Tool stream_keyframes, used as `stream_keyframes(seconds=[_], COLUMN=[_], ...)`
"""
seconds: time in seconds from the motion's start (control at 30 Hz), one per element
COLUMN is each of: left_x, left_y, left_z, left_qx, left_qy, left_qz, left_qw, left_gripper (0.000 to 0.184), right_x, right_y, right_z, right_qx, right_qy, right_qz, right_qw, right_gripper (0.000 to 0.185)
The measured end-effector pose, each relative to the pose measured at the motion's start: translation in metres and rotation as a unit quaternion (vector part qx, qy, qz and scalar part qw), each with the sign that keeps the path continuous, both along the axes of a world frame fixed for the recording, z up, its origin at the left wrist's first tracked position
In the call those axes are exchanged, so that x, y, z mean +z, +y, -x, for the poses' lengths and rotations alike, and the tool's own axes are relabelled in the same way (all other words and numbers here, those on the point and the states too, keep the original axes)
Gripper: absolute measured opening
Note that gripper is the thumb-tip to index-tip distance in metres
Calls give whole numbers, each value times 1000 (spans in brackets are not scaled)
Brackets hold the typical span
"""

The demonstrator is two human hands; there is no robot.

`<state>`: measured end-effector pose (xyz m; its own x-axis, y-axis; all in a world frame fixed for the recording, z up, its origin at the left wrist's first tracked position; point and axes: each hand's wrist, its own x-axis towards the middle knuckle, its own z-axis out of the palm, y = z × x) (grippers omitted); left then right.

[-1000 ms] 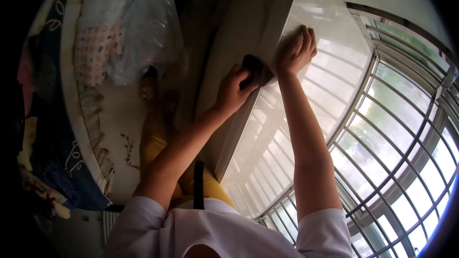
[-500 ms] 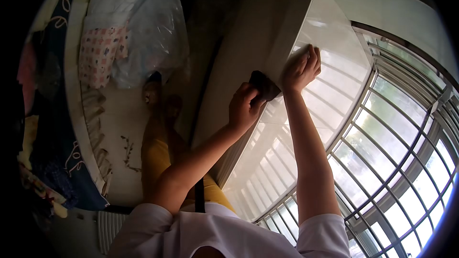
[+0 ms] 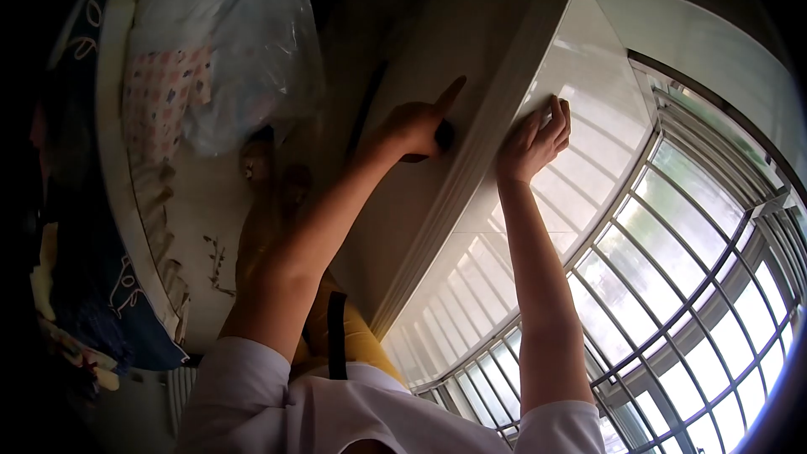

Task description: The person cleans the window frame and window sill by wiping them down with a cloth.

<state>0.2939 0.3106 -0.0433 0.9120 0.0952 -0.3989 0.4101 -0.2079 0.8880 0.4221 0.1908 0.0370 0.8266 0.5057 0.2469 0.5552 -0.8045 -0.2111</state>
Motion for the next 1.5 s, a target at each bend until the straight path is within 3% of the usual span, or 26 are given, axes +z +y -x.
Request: stream_keyframes(seconds=[0.13, 0.47, 0.7, 0.83, 0.97, 1.03, 1.13, 1.17, 1.2, 1.27, 1.3, 1.33, 1.4, 1.47, 1.5], left_x=[1, 5, 14, -1, -7, -5, 1, -1, -9, -20, -11, -8, -5, -4, 3], left_y=[27, -7, 3, 20, 21, 20, 15, 11, 0, -19, -17, -23, -35, -38, -26], left_z=[-31, 2, -1, -33, -34, -21, 5, 16, 27, 50, 59, 65, 72, 61, 49], left_qx=[-153, -120, -82, -75, -109, -145, -157, -141, -141, 30, 64, 62, 230, 247, 196], left_qy=[72, -25, -61, -4, -26, -41, -60, -65, -65, -121, -76, -75, -152, -183, -138], left_qz=[75, 20, 69, 113, 97, 25, 1, -13, -14, 27, 111, 108, 189, 188, 200], left_qw=[983, 992, 992, 991, 989, 988, 986, 988, 988, 992, 989, 989, 942, 933, 950], left_gripper=[121, 118, 118, 122, 122, 114, 99, 83, 83, 75, 73, 73, 75, 82, 89], right_x=[0, 2, 2, 1, 2, 2, 1, 1, 1, 2, 2, 2, 2, 2, 2], right_y=[0, 2, 2, 1, 4, 4, 2, 3, 3, 4, 5, 5, 4, 4, 3], right_z=[2, 3, 3, 1, 5, 4, 2, 3, 3, 4, 4, 5, 5, 4, 4], right_qx=[13, 20, 19, 18, 10, 4, 15, 12, 9, 7, 5, 4, 8, 11, 15], right_qy=[1, -2, -2, -10, -9, -5, -15, -11, -8, -6, -5, -5, -8, -9, -10], right_qz=[3, 9, 8, 15, 12, 6, 17, 15, 14, 13, 14, 11, 12, 14, 22], right_qw=[1000, 1000, 1000, 1000, 1000, 1000, 1000, 1000, 1000, 1000, 1000, 1000, 1000, 1000, 1000], right_gripper=[43, 41, 40, 40, 40, 39, 40, 40, 40, 41, 41, 41, 42, 42, 42])
